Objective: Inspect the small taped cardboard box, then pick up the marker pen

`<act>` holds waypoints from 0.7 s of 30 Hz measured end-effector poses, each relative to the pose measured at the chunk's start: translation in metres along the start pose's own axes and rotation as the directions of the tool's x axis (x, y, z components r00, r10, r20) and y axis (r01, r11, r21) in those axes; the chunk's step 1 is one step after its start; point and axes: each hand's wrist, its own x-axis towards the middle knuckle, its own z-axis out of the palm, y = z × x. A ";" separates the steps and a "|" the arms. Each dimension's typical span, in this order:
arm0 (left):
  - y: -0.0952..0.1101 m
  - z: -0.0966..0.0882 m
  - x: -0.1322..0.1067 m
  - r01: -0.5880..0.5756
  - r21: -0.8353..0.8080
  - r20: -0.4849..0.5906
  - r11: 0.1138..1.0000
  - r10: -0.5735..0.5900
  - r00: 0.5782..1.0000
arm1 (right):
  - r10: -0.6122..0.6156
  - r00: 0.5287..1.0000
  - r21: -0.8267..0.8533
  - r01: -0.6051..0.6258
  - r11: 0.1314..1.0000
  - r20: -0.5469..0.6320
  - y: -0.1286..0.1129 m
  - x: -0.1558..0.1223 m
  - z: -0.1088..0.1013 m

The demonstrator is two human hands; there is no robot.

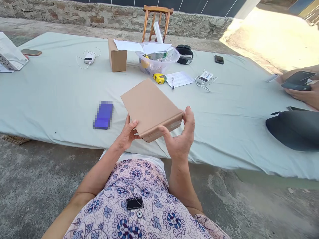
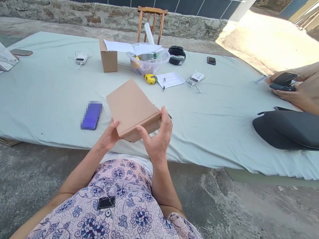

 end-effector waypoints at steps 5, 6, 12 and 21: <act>-0.004 -0.005 0.005 0.062 -0.041 0.002 0.997 -0.062 0.998 | 0.115 0.986 0.197 -0.090 0.976 -0.121 0.000 0.007 -0.011; -0.004 -0.006 0.006 0.081 -0.060 0.002 0.995 -0.081 0.997 | 0.135 0.983 0.233 -0.104 0.967 -0.123 0.000 0.008 -0.013; -0.005 -0.012 0.012 0.229 -0.237 0.001 0.944 -0.236 0.972 | 0.174 0.978 0.407 -0.113 0.906 -0.115 0.006 0.011 -0.013; 0.004 -0.009 0.012 0.377 -0.431 0.147 0.820 -0.349 0.926 | 0.150 0.982 0.437 -0.086 0.895 -0.114 0.011 0.010 -0.009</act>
